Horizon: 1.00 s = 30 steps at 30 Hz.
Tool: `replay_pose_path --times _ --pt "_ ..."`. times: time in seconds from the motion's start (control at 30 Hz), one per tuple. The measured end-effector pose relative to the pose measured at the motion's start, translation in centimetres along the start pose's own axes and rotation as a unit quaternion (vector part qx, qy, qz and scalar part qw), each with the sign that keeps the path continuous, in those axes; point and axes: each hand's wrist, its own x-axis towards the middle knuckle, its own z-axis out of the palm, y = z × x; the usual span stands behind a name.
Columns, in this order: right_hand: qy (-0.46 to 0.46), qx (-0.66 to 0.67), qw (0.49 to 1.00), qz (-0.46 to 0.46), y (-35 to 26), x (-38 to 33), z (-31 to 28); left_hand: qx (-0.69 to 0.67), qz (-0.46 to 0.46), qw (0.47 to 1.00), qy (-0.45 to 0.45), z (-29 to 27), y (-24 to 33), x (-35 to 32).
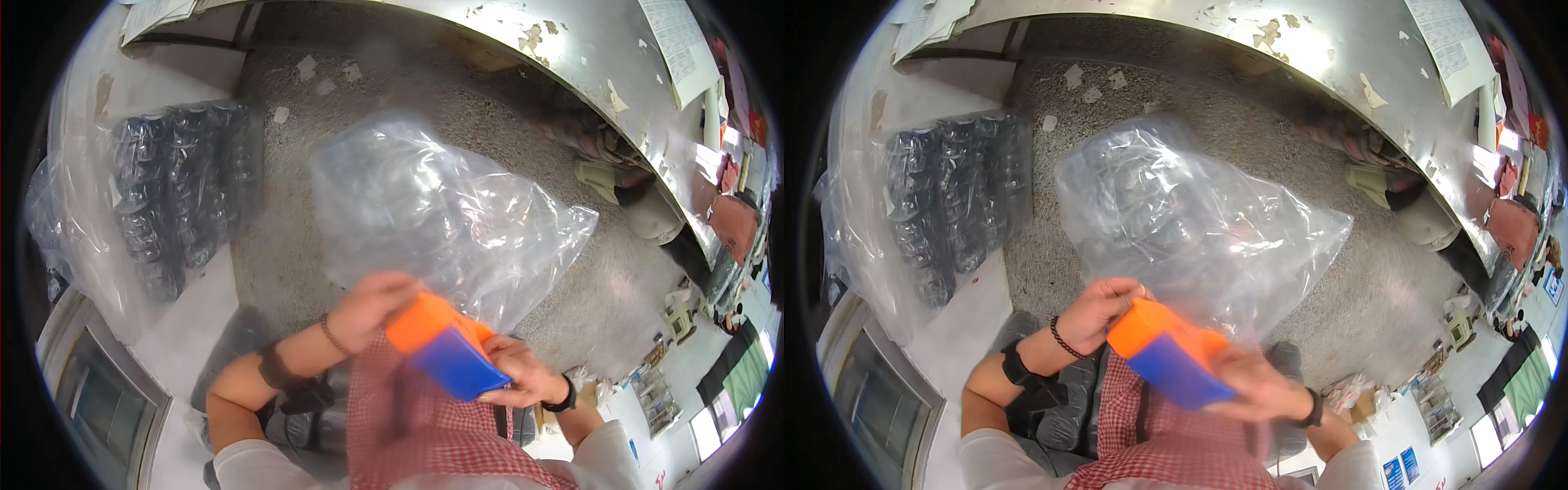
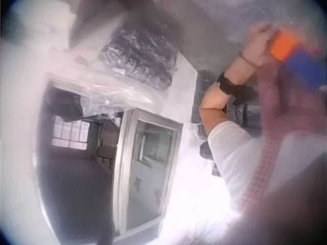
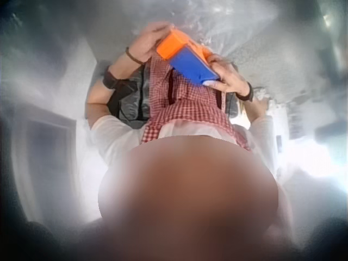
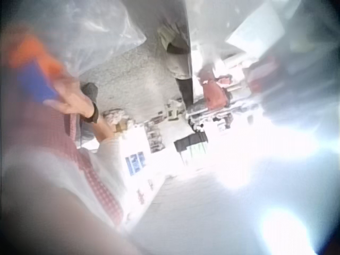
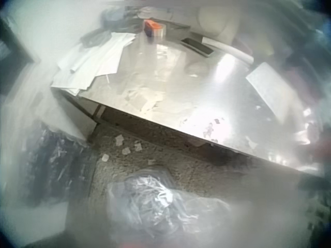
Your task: The person packages items into large plastic bags by placing them inside, applying labels, and using a blue tape dispenser to seal the bags.
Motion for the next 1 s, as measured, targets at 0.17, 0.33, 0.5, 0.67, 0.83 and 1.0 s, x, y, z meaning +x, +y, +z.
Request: replay_pose_path --times 0.17,0.33,0.5,0.67,0.83,1.0 --pt "0.178 -0.034 0.983 -0.008 0.6 6.0 1.5 0.373 0.416 0.813 0.162 -4.3 13.9 4.7" --pt "0.206 -0.055 0.976 0.037 1.2 10.8 3.9 0.507 0.324 0.768 0.222 -13.1 23.5 11.7" --pt "0.266 -0.011 0.957 0.113 2.2 9.5 4.6 0.699 0.229 0.662 0.145 -15.8 17.8 17.5" --pt "0.271 0.077 0.932 0.226 3.0 7.7 2.5 0.628 0.175 0.748 0.122 -10.3 16.4 14.2" --pt "0.344 0.050 0.921 0.176 3.2 8.2 1.5 0.703 0.509 0.428 0.254 -3.4 7.6 5.8" --pt "0.340 0.128 0.919 0.153 4.1 8.5 0.4 0.754 0.574 0.290 -0.136 -2.1 -6.5 6.8"
